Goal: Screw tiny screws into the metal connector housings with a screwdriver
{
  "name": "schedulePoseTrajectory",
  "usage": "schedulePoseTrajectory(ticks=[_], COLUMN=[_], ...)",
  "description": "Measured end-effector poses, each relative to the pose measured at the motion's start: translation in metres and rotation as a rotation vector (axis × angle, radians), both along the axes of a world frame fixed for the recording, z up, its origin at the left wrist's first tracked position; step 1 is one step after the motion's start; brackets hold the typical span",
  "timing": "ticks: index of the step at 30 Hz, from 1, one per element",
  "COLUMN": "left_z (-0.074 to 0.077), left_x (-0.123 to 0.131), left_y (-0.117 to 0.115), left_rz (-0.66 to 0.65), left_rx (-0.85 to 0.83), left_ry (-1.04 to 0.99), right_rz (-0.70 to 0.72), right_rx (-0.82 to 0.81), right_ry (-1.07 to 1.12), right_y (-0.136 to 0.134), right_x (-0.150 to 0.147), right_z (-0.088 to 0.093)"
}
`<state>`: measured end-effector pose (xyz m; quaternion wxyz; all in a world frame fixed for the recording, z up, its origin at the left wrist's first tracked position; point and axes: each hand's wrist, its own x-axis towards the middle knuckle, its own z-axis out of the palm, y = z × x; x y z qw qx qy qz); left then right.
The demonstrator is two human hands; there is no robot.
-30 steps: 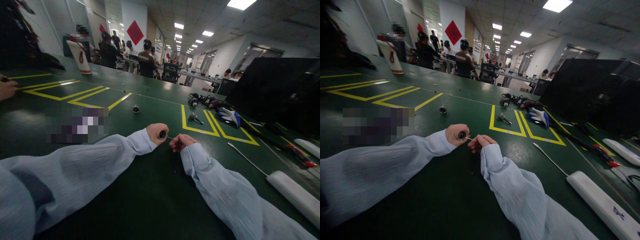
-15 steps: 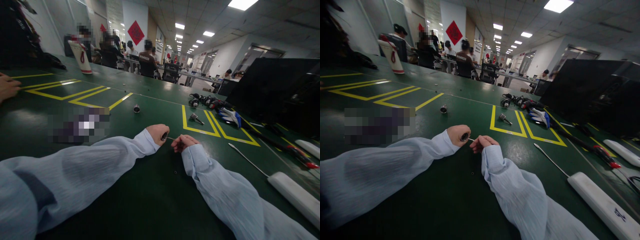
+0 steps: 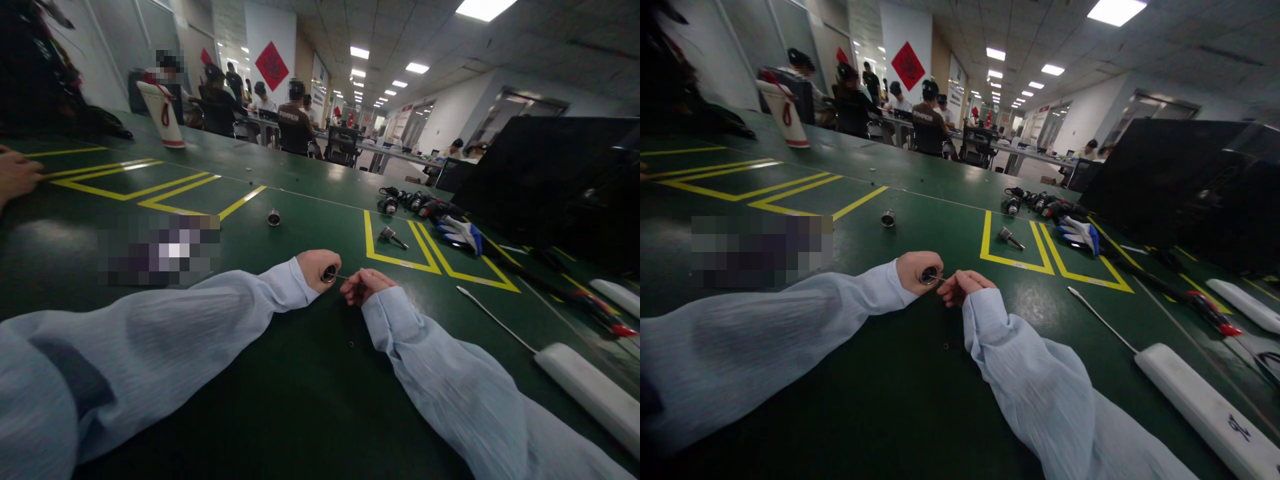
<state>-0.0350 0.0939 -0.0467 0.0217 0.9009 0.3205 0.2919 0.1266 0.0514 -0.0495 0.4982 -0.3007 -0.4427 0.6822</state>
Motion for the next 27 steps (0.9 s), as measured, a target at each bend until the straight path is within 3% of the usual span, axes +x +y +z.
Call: schedulePoseTrajectory(ticks=[7, 21, 27], left_z=[0.007, -0.002, -0.001], left_x=[0.001, -0.001, 0.0], left_y=[-0.011, 0.0, -0.004], left_rz=[0.127, -0.136, -0.019], left_rx=[0.035, 0.022, 0.045], left_ry=[0.154, -0.097, -0.027], right_rz=[-0.068, 0.035, 0.03], right_rx=[0.017, 0.021, 0.016], right_ry=[-0.057, -0.018, 0.019], right_y=[0.002, 0.002, 0.003], right_x=[0.002, 0.002, 0.004], right_z=[-0.002, -0.001, -0.003])
